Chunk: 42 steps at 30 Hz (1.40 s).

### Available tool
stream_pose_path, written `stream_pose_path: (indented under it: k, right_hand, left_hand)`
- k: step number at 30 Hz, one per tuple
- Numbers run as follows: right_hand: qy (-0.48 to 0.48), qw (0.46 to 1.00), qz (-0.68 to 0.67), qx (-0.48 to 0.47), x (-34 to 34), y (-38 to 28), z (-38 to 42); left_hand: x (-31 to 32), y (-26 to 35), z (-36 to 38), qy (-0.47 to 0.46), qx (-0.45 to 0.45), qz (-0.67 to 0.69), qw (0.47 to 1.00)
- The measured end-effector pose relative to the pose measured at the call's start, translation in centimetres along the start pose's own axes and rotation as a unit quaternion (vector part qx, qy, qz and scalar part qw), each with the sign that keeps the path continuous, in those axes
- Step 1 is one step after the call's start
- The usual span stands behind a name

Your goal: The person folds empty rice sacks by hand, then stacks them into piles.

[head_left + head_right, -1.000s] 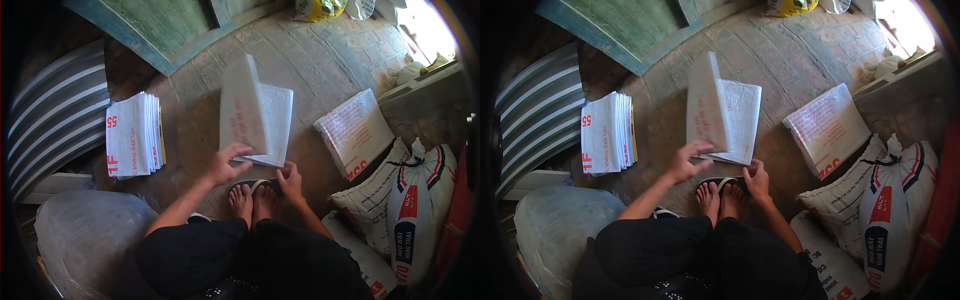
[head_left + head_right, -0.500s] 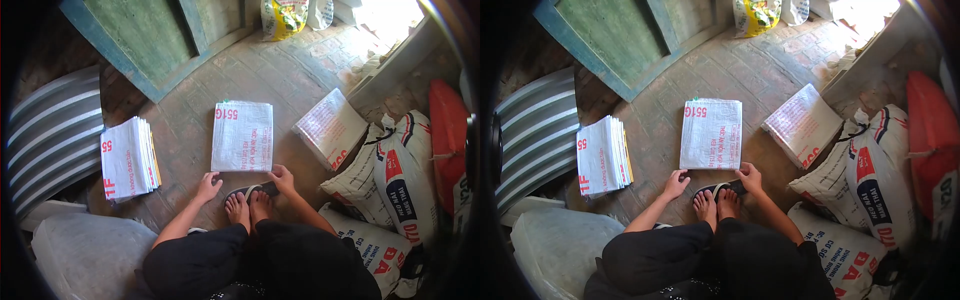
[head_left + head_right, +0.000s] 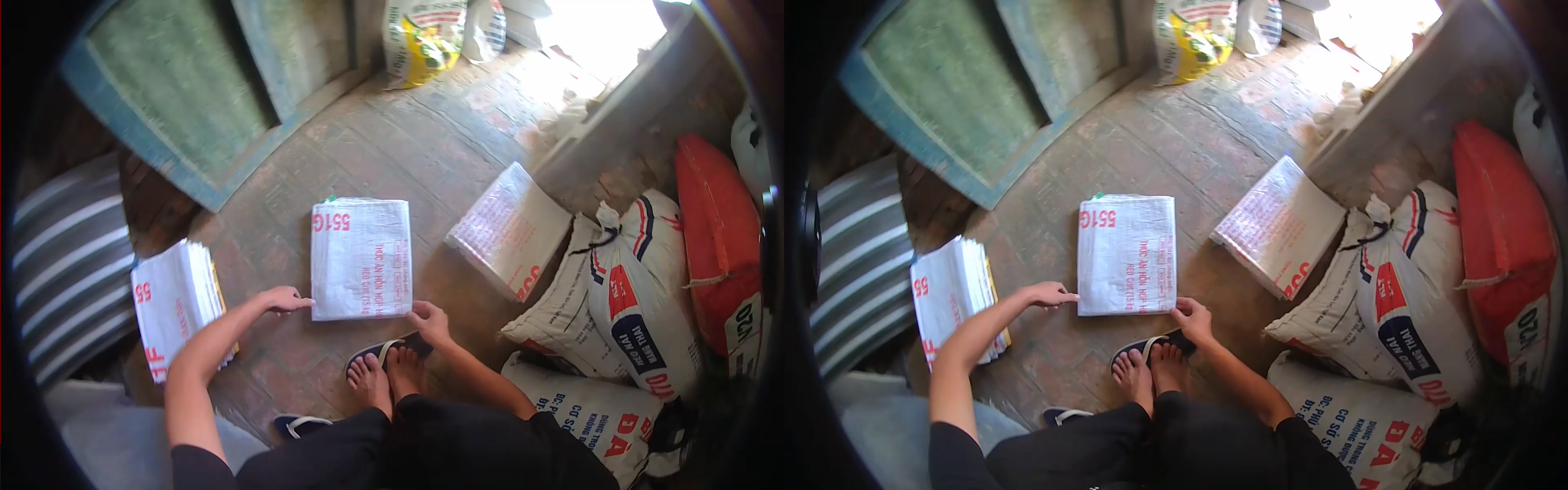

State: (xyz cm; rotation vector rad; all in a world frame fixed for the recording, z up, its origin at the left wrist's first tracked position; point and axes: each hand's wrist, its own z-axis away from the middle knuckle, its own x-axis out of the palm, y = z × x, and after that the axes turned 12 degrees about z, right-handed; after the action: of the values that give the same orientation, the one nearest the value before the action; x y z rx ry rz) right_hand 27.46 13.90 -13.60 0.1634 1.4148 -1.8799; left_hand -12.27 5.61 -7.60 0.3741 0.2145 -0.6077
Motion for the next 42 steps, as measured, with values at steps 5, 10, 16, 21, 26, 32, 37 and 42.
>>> stream_pose_path:
  k: [5,10,16,21,26,32,37,42]
  right_hand:
    - [0.006,0.998,-0.069,0.015,0.7,0.1,0.0]
    - [0.029,0.924,-0.355,0.143,1.0,-0.1,0.3]
    - [-0.143,0.73,-0.636,0.209,-1.1,-7.8,1.7]
    - [0.038,0.92,-0.385,-0.071,-1.6,-9.0,-1.1]
    - [0.12,0.896,-0.405,-0.134,-10.7,-12.4,-0.8]
    - [0.333,0.803,-0.487,-0.082,-14.8,-8.8,-1.7]
    - [0.304,0.738,-0.587,0.138,-14.6,-0.9,-6.3]
    - [0.232,0.748,-0.59,0.195,-16.4,2.5,-7.8]
  left_hand:
    - [7.3,-0.8,-5.4,0.093,0.217,0.383,0.893]
    - [11.2,3.3,0.0,0.015,0.162,0.742,0.651]
    - [13.5,7.7,4.0,-0.063,0.158,0.799,0.577]
    - [16.5,8.9,6.5,-0.126,0.145,0.752,0.63]
    - [18.1,6.7,6.7,-0.135,0.175,0.682,0.697]
    - [17.5,0.8,4.4,-0.046,0.131,0.681,0.719]
    - [17.6,-2.5,2.8,-0.011,0.089,0.705,0.703]
    - [17.5,-3.0,3.3,0.001,0.077,0.677,0.732]
